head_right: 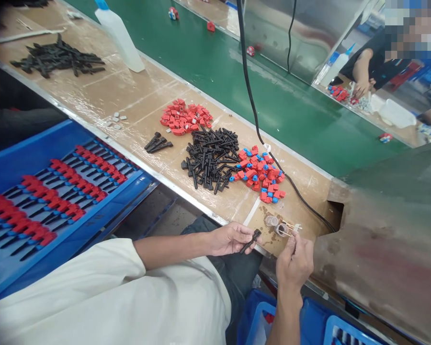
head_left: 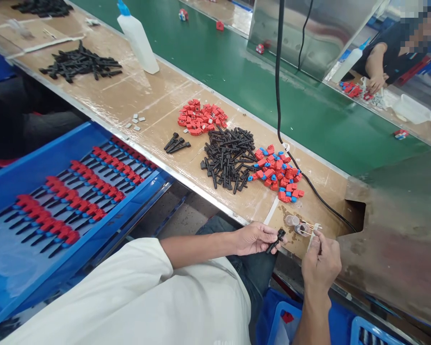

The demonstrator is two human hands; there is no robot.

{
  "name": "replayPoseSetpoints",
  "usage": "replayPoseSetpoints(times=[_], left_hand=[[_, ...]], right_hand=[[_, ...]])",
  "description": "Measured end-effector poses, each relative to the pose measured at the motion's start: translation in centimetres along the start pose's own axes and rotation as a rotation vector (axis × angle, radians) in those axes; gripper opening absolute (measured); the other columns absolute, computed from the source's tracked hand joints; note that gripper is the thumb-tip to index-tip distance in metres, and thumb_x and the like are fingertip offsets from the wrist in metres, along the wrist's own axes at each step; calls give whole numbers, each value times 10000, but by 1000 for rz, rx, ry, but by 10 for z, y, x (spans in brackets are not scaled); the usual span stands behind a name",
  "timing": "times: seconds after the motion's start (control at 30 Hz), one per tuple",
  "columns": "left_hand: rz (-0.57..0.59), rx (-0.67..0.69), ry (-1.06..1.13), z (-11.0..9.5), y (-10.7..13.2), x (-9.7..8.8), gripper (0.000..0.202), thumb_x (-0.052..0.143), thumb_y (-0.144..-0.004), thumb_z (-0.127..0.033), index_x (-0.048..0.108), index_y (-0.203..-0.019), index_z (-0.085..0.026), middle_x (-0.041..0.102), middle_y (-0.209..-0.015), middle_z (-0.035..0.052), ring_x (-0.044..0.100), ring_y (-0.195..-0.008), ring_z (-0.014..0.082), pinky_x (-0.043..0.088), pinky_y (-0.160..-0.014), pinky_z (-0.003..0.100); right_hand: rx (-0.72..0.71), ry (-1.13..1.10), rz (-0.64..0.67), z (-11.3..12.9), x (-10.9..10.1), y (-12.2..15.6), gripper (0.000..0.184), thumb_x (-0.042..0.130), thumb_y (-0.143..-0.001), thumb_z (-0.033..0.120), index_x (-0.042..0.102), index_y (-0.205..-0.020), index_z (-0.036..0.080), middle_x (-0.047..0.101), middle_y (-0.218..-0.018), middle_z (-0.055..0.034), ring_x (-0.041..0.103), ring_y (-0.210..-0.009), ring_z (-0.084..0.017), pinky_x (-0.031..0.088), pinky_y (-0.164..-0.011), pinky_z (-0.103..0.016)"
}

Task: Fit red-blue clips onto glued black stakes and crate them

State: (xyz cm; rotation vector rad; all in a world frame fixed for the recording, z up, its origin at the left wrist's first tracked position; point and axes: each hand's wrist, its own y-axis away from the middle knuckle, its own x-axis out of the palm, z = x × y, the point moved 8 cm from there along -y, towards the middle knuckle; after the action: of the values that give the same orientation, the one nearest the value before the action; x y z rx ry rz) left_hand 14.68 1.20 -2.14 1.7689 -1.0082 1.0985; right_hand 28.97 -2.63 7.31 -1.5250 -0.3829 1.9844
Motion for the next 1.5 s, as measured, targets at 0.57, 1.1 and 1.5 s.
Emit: replayPoseSetpoints(times=[0.57, 1.1, 1.5], left_hand=[[-206, 350, 113, -68, 52, -37, 265, 743, -637, -182, 714, -866, -51, 639, -697, 60, 603, -577, 98, 343, -466, 183], [-164, 399, 207, -91, 64, -52, 259, 729, -653, -138, 713, -884, -21, 643, -690, 71, 605, -559, 90, 424, -517, 172], [-146, 407, 172, -91, 64, -50, 247, 752, -675, -157, 727, -895, -45, 654, -699, 63, 631, -591, 105, 410, -508, 177]], right_hand=[[-374, -179, 208, 119, 53, -66, 242, 520, -989, 313, 714, -1006, 169, 629, -814, -34, 566, -650, -151, 428, -630, -277], [-646, 350, 373, 164, 143, -85, 209, 535, -952, 200, 722, -871, 156, 591, -848, -68, 522, -725, -150, 216, -521, -290], [-531, 89, 383, 144, 100, -75, 354, 429, -1029, 401, 707, -1082, 188, 601, -897, -54, 550, -707, -147, 304, -553, -261]])
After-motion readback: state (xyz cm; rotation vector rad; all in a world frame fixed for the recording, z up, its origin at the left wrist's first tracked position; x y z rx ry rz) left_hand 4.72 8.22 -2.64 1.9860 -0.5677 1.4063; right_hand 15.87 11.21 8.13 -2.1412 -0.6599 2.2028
